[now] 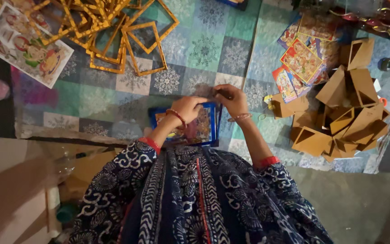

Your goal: The person assembles small framed pictures at a table. They place a printed image into a blue frame, then take a small wooden frame, set a white backing sheet and a cardboard backing into it, and press the backing into place. They set finished frames aside and reach for more frames and pictures.

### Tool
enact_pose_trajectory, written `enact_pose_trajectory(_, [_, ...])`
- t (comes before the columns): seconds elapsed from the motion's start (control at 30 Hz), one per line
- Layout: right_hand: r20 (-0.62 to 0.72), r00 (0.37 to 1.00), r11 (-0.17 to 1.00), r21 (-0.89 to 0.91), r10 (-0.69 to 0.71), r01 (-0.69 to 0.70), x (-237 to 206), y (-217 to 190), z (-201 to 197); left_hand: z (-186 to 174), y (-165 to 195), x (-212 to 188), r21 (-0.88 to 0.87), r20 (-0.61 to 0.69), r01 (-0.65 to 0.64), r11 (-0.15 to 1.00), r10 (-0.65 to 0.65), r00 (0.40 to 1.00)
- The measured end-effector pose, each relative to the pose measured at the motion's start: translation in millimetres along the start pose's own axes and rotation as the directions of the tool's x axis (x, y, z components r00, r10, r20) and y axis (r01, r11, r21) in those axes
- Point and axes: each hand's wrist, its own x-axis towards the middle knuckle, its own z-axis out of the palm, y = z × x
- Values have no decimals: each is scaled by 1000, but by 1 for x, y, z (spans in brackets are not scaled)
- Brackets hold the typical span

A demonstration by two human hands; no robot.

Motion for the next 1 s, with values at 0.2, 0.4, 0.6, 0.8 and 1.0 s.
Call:
enact_pose_trajectory(0.2, [-156, 985, 986, 159, 80, -54, -1, 1, -5, -7, 0, 2, -10, -1, -8, 1000, 8, 1000])
enact_pose_trajectory(0.4, [-262, 958, 942, 335, 115, -22, -15, 8, 16, -18, -5, 3, -83, 18, -71, 994, 73, 997])
enact_pose_trajectory(0.6, [-325, 942, 987, 157, 80, -30, -16, 1, 39, -21, -2, 2, -85, -4, -31, 996, 30, 1000])
enact_pose_trajectory(0.8, [-323, 943, 981, 192, 76, -13, -15, -4, 40, -23, -2, 4, -74, 2, -15, 997, 15, 1000])
enact_pose_trajectory(1.0, [-234, 967, 980, 192, 98, -53, 1, -16, 27, -19, 5, 5, 57, 139, 165, 985, -171, 975])
